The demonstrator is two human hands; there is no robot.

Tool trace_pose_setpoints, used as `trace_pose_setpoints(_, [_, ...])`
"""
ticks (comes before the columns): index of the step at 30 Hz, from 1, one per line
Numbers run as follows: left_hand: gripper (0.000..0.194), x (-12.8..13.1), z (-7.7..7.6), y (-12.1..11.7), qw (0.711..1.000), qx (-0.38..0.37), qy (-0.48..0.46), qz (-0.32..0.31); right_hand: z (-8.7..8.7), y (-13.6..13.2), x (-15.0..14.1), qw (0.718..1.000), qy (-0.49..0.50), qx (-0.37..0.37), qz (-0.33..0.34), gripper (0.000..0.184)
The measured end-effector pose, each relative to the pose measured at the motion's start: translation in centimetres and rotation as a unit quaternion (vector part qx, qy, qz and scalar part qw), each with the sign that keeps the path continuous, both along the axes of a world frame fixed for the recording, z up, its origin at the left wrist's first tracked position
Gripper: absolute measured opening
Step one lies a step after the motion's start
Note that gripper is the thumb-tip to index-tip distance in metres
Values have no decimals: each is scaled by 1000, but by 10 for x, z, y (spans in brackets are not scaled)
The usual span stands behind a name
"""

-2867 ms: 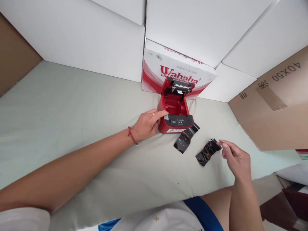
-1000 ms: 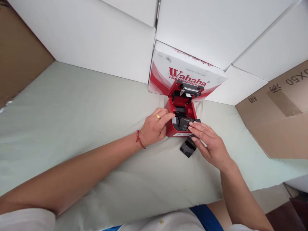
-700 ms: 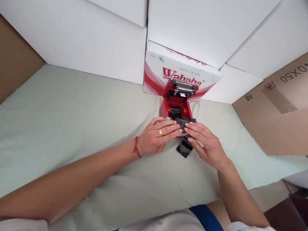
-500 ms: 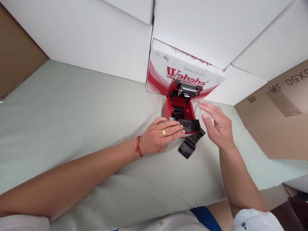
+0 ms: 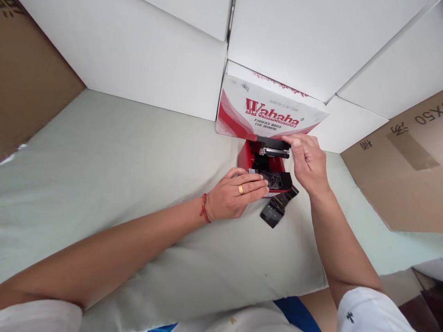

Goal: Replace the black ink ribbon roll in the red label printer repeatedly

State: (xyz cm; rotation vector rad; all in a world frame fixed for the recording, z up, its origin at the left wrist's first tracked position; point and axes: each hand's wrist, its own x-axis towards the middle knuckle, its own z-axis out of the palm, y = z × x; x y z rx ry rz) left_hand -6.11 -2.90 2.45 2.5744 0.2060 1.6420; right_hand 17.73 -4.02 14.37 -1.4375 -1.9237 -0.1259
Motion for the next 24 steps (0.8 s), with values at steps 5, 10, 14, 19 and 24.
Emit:
trace_pose_setpoints(5, [54, -1, 1, -1, 1000, -2, 8, 4, -18, -38, -1, 999, -13, -42, 22, 49])
trace_pose_setpoints(10, [54, -2, 5, -2, 1000, 14, 3, 6, -34, -54, -7, 999, -29, -41, 7, 42])
trace_pose_setpoints(14, [60, -5, 4, 6, 999, -10, -20, 40, -38, -55, -10, 1000, -14, -20, 7, 38])
trace_pose_setpoints(19, [77, -11, 2, 17, 992, -90, 15, 88, -42, -55, -10, 1000, 4, -22, 8, 36])
trace_pose_setpoints(24, [83, -13, 7, 16, 990, -104, 34, 88, -46, -56, -10, 1000, 3, -3, 16, 34])
